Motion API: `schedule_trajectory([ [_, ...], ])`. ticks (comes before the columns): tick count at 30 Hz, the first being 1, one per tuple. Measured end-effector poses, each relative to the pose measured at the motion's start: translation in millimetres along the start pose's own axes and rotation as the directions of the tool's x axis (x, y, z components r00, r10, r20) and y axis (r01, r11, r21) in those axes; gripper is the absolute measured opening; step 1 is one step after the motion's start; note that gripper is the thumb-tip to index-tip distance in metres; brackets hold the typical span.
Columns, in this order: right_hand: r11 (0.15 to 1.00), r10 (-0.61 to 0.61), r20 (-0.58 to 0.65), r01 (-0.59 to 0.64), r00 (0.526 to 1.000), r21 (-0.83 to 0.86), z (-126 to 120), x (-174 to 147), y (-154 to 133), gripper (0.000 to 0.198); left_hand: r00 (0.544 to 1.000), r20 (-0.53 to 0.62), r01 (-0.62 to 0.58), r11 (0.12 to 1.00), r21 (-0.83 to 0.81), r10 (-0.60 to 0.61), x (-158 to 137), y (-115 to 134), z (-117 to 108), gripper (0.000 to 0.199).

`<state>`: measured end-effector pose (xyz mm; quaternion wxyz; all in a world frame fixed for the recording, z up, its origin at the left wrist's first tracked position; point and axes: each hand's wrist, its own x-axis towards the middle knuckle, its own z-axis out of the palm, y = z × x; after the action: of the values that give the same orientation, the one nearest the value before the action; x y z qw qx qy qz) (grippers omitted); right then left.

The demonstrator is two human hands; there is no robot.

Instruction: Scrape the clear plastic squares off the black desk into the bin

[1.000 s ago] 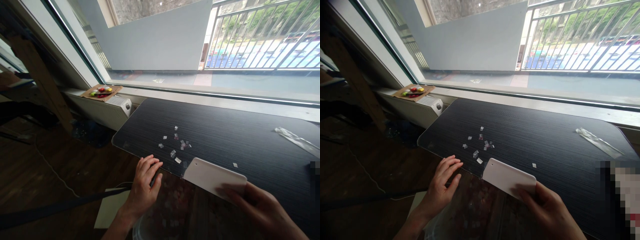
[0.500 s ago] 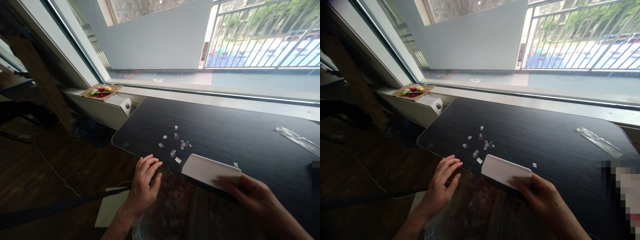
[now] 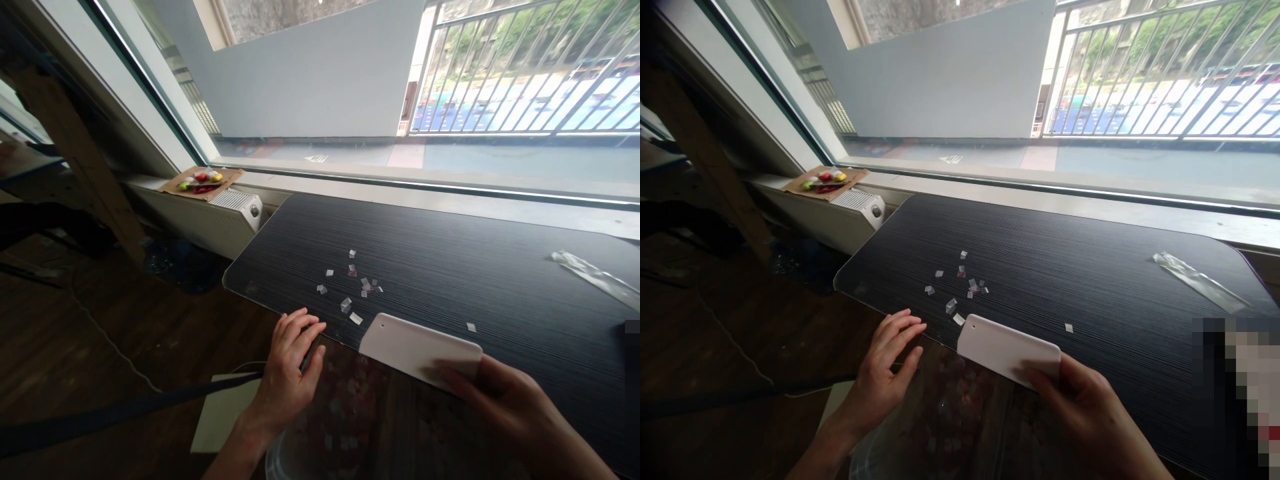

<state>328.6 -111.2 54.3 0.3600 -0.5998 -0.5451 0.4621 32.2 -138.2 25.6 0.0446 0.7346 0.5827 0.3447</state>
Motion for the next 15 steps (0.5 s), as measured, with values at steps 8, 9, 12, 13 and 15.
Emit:
schedule_trajectory([
  [8,0.995,-0.064,0.004,0.064,0.998,-0.080,1.4,-4.8,-7.4,0.030,1.000,-0.006,-0.008,1.000,-0.003,0.008,0.0,0.0,-0.6,0.031],
  [9,0.990,-0.094,-0.024,0.091,0.995,-0.109,4.3,-1.4,-10.1,0.028,1.000,-0.006,-0.008,1.000,-0.001,0.008,-0.1,0.1,-0.6,0.031],
  [12,0.964,-0.189,-0.069,0.172,0.980,-0.203,13.7,13.5,-15.9,0.025,1.000,-0.011,-0.012,1.000,0.007,0.012,-0.4,0.3,-1.1,0.030],
  [13,0.952,-0.217,-0.053,0.200,0.975,-0.231,14.6,18.1,-15.3,0.024,1.000,-0.014,-0.013,1.000,0.009,0.013,-0.6,0.2,-1.5,0.030],
  [15,0.927,-0.263,-0.005,0.252,0.965,-0.278,8.1,22.4,-7.5,0.024,1.000,-0.021,-0.011,1.000,0.010,0.011,-0.9,-0.4,-2.3,0.031],
])
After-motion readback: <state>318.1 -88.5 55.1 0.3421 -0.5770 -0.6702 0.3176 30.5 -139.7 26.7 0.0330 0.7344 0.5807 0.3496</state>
